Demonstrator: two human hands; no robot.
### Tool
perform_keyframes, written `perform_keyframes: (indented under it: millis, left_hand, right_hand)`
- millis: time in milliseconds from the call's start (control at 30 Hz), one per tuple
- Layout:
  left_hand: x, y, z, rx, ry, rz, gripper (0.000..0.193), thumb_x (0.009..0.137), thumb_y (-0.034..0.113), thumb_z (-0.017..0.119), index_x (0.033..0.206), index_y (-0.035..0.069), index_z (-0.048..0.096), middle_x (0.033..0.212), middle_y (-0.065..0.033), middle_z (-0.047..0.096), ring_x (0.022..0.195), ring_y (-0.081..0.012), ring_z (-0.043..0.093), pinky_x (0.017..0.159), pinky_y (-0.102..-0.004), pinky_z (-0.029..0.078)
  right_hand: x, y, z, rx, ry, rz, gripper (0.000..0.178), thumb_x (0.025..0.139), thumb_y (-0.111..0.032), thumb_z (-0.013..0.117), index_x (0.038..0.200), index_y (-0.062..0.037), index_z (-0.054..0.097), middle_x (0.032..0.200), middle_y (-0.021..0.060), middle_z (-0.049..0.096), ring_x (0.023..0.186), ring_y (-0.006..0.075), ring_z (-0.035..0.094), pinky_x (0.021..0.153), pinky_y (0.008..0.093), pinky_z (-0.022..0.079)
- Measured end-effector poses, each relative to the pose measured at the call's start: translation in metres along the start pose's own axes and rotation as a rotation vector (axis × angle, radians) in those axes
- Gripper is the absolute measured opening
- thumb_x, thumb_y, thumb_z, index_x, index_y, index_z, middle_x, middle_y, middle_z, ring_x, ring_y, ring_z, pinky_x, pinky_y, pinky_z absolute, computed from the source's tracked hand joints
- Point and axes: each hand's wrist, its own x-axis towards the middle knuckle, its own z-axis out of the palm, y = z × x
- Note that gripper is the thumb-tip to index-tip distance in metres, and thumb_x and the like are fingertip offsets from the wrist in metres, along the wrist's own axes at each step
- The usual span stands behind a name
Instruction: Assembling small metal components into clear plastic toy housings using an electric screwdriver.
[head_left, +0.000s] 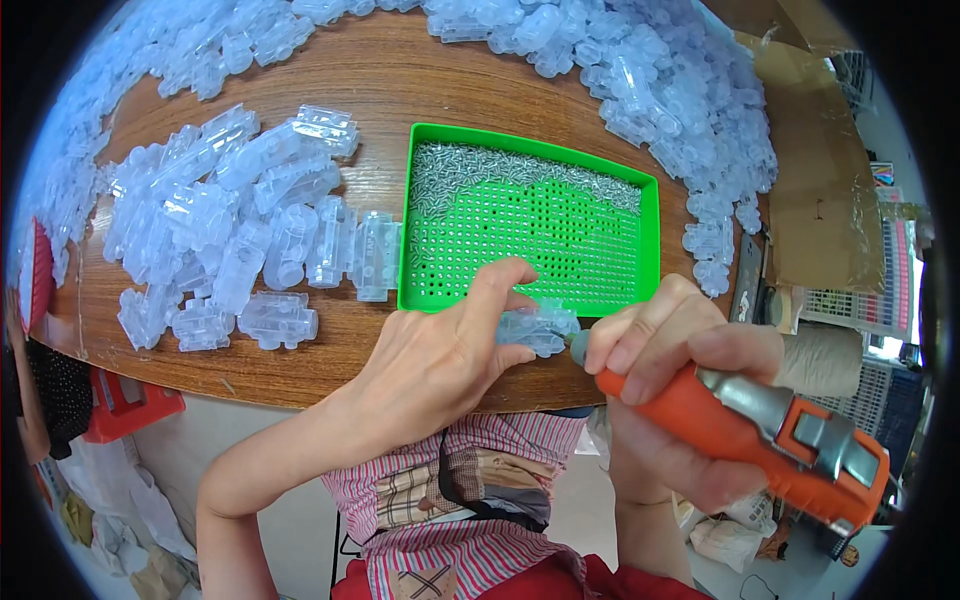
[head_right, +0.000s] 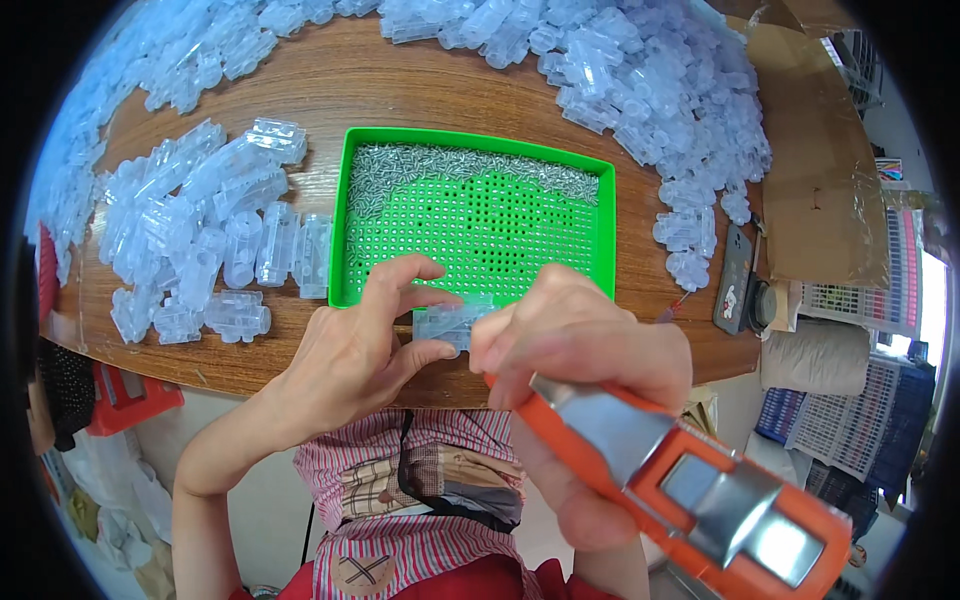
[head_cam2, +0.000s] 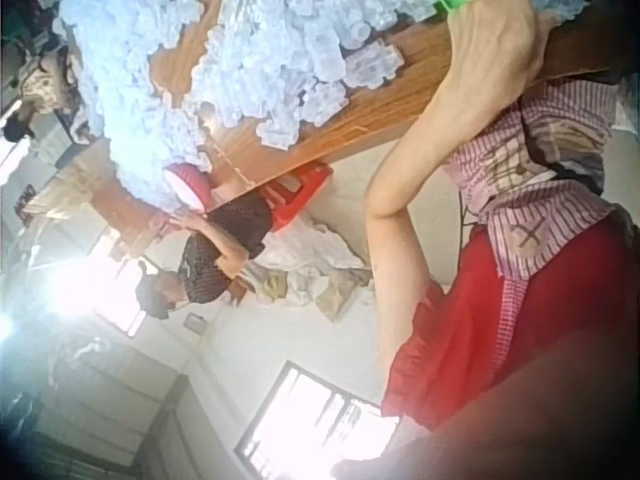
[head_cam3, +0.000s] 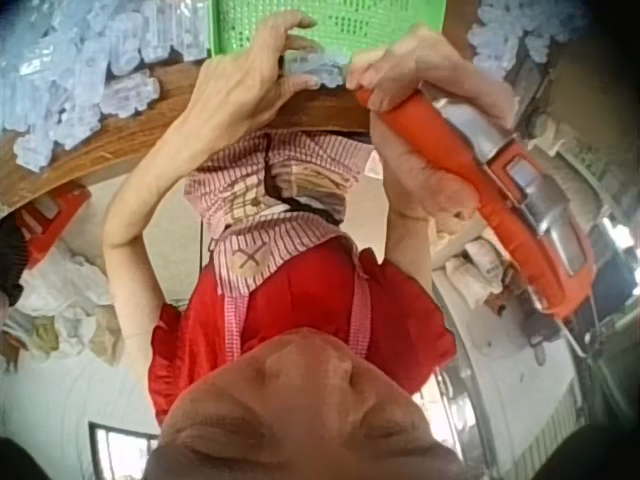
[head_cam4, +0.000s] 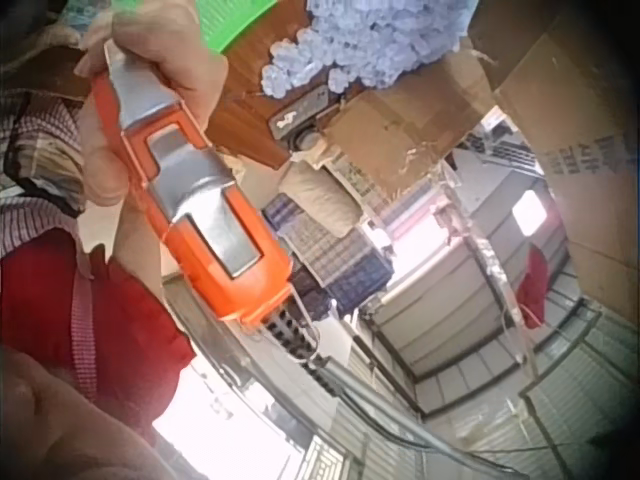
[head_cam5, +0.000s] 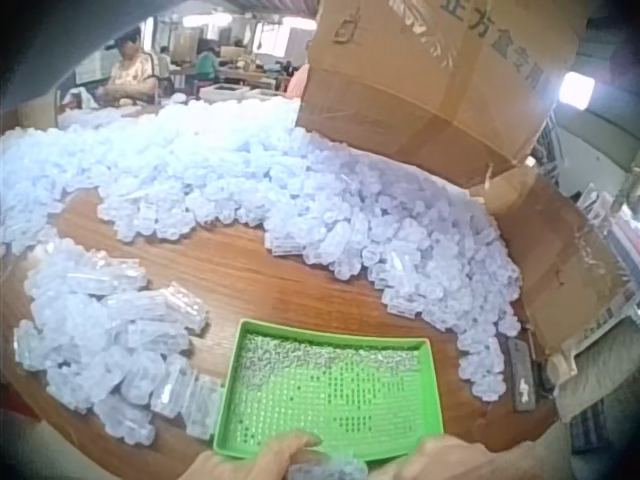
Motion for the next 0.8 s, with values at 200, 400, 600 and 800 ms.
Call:
perform_keyframes:
  millis: [200, 400, 600, 800]
  left_hand:
    - [-0.001, 0.000, 0.001, -0.002, 0.012, 0.012, 0.062, 0.081, 0.016, 0.074, 0.128, 0.002, 0.035, 0.111, -0.0137, 0.066, 0.080, -0.0356, 0.068, 0.059, -0.0414, 0.054]
    - [-0.002, -0.003, 0.006, -0.038, 0.076, 0.049, 0.052, 0.085, 0.016, 0.069, 0.125, 0.006, 0.038, 0.102, -0.0134, 0.069, 0.075, -0.0367, 0.068, 0.052, -0.0435, 0.052]
    - [-0.001, -0.007, 0.009, -0.019, 0.055, 0.029, 0.055, 0.084, 0.024, 0.072, 0.125, 0.007, 0.039, 0.102, -0.0130, 0.068, 0.085, -0.0320, 0.070, 0.059, -0.0398, 0.055]
    - [0.000, -0.004, 0.007, -0.073, 0.134, 0.063, 0.051, 0.083, 0.018, 0.070, 0.123, 0.007, 0.041, 0.098, -0.0164, 0.068, 0.077, -0.0370, 0.067, 0.055, -0.0443, 0.052]
  right_hand:
    - [0.004, 0.003, 0.001, 0.005, -0.042, 0.010, 0.081, 0.078, -0.076, 0.056, 0.114, -0.0043, 0.050, 0.071, 0.0073, 0.054, 0.069, 0.0189, 0.052, 0.056, 0.0333, 0.052]
    - [-0.005, 0.005, 0.010, -0.068, -0.020, 0.047, 0.075, 0.076, -0.079, 0.054, 0.097, -0.0076, 0.045, 0.071, 0.0083, 0.055, 0.070, 0.0192, 0.052, 0.057, 0.0329, 0.049]
    - [-0.005, 0.008, 0.012, -0.131, -0.063, 0.019, 0.075, 0.075, -0.080, 0.054, 0.095, -0.0084, 0.043, 0.071, 0.0083, 0.055, 0.070, 0.0207, 0.052, 0.059, 0.0353, 0.049]
    - [0.006, 0.014, 0.002, -0.138, -0.179, -0.061, 0.080, 0.077, -0.076, 0.057, 0.105, -0.0001, 0.051, 0.074, 0.0082, 0.059, 0.069, 0.0191, 0.053, 0.058, 0.0319, 0.051]
